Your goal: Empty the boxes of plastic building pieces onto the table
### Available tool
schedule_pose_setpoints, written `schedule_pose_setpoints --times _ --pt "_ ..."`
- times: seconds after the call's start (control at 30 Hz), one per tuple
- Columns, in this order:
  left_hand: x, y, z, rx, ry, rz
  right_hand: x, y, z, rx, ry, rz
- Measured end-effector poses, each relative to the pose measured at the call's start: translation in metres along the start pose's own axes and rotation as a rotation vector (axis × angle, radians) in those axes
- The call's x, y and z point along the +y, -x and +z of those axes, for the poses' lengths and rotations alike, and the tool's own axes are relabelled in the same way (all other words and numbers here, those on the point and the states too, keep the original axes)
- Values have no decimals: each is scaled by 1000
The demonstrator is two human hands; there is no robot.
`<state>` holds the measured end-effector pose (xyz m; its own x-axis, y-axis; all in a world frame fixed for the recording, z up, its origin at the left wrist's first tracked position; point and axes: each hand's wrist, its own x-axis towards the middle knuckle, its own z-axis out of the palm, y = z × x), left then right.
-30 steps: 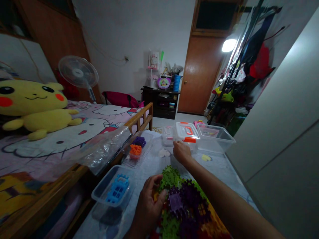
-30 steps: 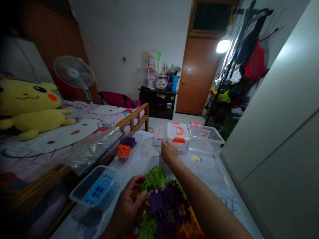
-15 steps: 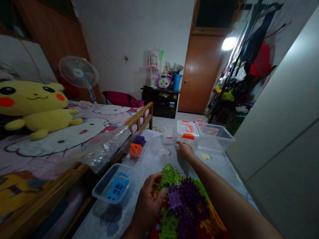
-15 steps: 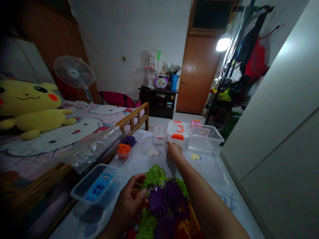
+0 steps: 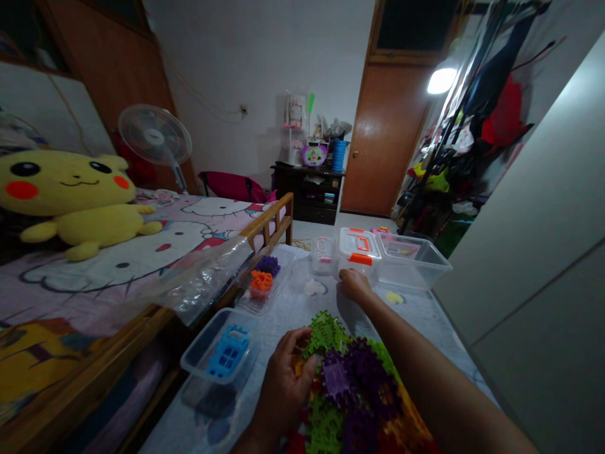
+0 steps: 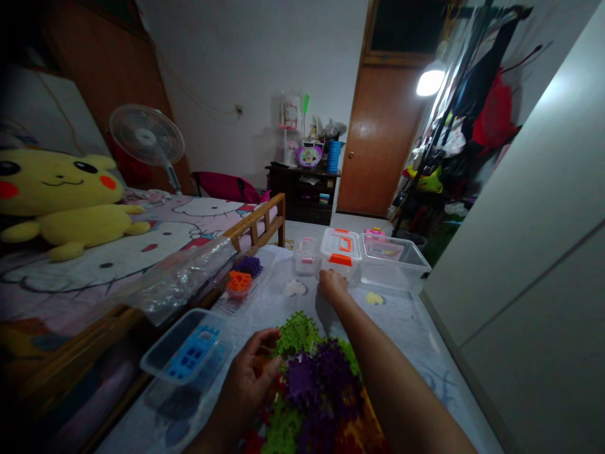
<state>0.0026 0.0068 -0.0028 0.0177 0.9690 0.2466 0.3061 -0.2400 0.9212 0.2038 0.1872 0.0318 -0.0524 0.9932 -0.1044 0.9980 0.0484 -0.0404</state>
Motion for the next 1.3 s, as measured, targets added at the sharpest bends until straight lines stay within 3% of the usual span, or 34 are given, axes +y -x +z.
schedule_pose_setpoints --times 0.17,0.47,0.8,1.0,1.13,1.3 --pt "2 -2 0 2 -11 20 -10 3 -7 35 11 -77" --pt "0 -1 2 -11 -19 10 -49 -8 -17 235 17 -331" --pt "3 1 0 -9 -12 2 -61 -31 -1 237 25 -254" --pt "3 -1 0 -17 11 17 -72 -29 -7 275 -67 -227" --pt "4 -2 -1 -9 16 16 -94 -23 -18 277 -188 -328" --pt "6 -1 -2 4 7 16 -124 -10 -21 127 -346 -514"
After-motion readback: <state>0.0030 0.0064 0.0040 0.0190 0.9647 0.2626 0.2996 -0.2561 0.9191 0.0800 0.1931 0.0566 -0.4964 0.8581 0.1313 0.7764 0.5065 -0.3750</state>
